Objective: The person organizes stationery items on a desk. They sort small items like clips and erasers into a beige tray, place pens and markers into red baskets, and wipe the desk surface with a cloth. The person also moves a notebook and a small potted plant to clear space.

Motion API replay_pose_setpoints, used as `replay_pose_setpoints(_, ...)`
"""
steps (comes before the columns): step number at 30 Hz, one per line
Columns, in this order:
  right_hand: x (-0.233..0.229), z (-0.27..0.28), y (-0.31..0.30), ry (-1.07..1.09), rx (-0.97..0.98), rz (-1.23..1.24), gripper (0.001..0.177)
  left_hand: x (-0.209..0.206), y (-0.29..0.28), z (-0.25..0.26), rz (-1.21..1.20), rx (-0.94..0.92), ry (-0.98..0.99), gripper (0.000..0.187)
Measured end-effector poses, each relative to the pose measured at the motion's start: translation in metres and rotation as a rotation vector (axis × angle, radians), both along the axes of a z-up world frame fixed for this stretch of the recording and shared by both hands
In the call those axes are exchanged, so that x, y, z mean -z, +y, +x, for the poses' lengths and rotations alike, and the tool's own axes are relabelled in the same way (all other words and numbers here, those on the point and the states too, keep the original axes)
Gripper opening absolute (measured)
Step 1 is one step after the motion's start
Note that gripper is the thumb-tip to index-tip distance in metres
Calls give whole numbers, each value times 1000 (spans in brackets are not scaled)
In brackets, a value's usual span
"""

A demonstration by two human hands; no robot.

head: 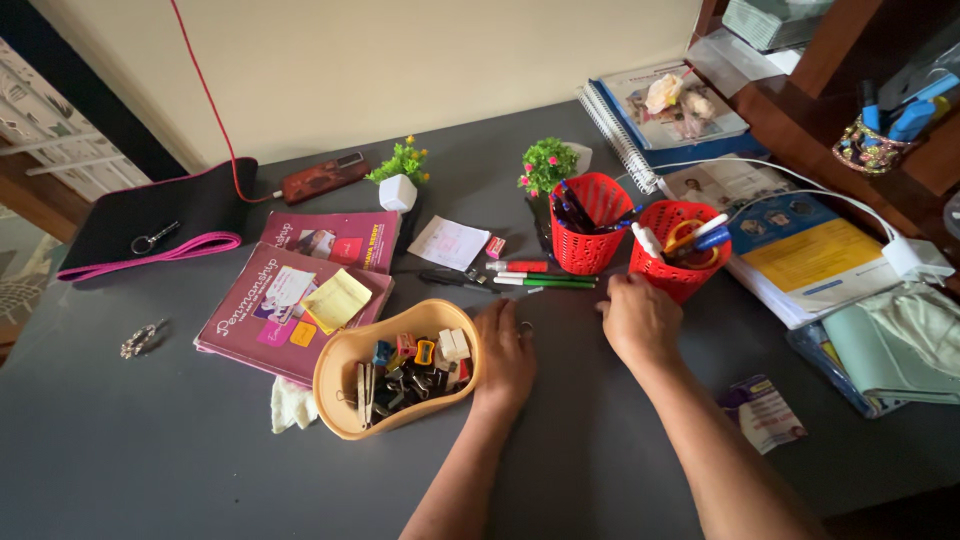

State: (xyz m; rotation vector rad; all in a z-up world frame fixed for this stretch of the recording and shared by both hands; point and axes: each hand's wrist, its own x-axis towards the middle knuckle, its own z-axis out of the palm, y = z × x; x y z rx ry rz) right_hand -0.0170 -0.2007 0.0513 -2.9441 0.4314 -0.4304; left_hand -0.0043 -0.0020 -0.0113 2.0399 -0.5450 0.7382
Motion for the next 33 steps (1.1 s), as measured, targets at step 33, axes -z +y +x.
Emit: replay_pose_setpoints(33, -28, 1, 76, -259, -574, 237, 20, 12, -6, 12, -121, -24, 81, 59)
